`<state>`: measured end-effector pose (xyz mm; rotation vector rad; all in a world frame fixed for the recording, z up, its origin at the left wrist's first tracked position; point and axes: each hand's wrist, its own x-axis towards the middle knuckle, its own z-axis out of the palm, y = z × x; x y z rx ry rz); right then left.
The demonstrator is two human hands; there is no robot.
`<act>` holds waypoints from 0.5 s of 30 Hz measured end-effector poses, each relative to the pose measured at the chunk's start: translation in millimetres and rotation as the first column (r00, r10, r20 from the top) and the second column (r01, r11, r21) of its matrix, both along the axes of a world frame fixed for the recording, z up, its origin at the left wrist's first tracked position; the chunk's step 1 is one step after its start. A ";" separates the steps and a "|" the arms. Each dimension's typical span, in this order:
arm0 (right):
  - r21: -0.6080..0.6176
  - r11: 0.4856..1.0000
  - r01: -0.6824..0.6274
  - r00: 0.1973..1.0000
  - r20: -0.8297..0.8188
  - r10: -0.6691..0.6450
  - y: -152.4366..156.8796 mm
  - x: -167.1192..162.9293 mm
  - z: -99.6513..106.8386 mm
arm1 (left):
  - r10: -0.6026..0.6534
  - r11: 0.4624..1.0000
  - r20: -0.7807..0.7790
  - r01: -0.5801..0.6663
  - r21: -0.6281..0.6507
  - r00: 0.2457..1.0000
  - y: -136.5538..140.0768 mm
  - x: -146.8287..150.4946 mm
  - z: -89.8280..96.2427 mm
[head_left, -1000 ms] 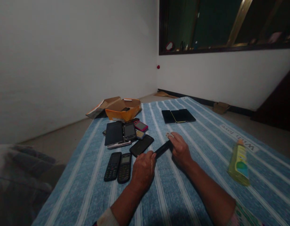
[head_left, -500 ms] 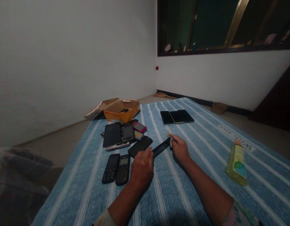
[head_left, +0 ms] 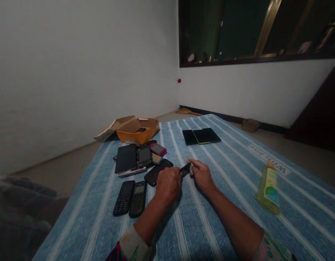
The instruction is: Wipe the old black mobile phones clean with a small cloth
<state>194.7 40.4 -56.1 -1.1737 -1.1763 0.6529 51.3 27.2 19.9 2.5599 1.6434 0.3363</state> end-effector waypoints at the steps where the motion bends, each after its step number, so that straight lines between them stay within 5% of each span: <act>1: 0.005 1.000 -0.001 1.000 -0.009 0.001 -0.2 0.1 1.0 | -0.004 1.000 0.018 0.004 0.000 1.000 1.3 -0.6 -1.0; 7: 0.041 0.999 0.034 0.994 -0.103 -0.030 -0.1 3.4 6.8 | -0.034 0.999 0.232 0.026 0.039 0.972 5.0 -5.0 -14.3; 11: -0.048 0.999 0.025 0.929 -0.369 -0.041 -0.2 4.2 12.5 | -0.091 0.996 0.655 0.056 0.074 0.750 5.6 -5.1 -27.6; 15: -0.025 0.991 -0.132 0.820 -0.564 0.095 -2.9 1.7 20.6 | -0.059 0.998 0.791 0.053 0.034 0.609 5.6 -3.8 -36.5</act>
